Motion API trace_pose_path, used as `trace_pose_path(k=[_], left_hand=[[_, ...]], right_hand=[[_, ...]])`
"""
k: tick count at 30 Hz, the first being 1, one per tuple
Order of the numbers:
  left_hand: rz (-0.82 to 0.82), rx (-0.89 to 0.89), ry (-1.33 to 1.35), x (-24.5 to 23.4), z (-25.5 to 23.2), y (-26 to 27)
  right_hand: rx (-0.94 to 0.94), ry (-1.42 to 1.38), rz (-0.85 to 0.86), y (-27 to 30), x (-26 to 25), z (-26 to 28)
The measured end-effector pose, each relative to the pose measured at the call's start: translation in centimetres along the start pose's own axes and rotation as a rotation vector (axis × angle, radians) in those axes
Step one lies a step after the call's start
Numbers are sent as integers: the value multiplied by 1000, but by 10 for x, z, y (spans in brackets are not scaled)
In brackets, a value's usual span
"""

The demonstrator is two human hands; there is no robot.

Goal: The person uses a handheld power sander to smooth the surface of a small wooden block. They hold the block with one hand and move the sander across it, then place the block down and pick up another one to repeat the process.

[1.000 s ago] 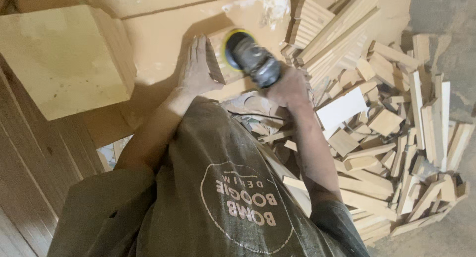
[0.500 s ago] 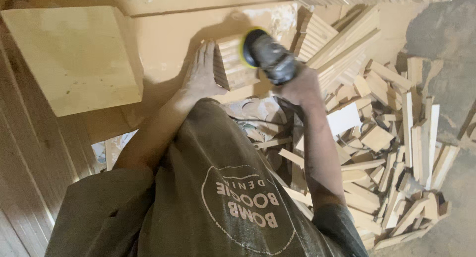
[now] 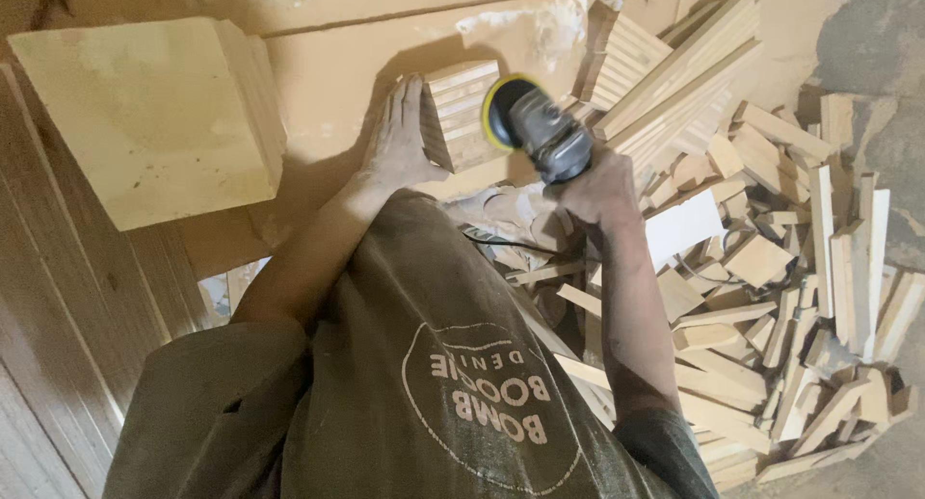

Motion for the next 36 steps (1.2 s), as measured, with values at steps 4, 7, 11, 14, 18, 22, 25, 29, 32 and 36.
trace_pose_path(k=[4, 7, 11, 14, 18, 22, 25, 29, 32, 36], left_hand=[[25, -16, -25, 9, 9, 0], [196, -164, -115, 17, 17, -6], [33, -38, -118, 5, 7, -3], [166, -155, -95, 7, 9, -4], [143, -124, -121, 12, 14, -4], [42, -48, -115, 7, 2, -4], [154, -147, -131, 5, 4, -4], [146, -134, -117, 7, 6, -4], [167, -162, -147, 7, 7, -6], [48, -108, -181, 17, 15, 0]], right_hand=[[-18, -49, -33, 13, 5, 23], [-69, -51, 244, 51, 7, 62], [23, -115, 258, 51, 7, 35], [144, -130, 145, 36, -3, 13], [55, -74, 115, 41, 6, 29], [-126, -107, 250, 64, 32, 32], [-75, -55, 239, 63, 24, 13], [148, -208, 99, 47, 13, -8], [48, -126, 92, 50, 36, -2], [-48, -118, 261, 76, 56, 21]])
Point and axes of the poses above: each hand's wrist, its own y-axis away from the middle knuckle, its own x-axis out of the palm, z = x × y, the point moved 4 cm from there along -y, towards the middle knuckle, and after that the axes turned 9 degrees about z, right-handed, at the moved point
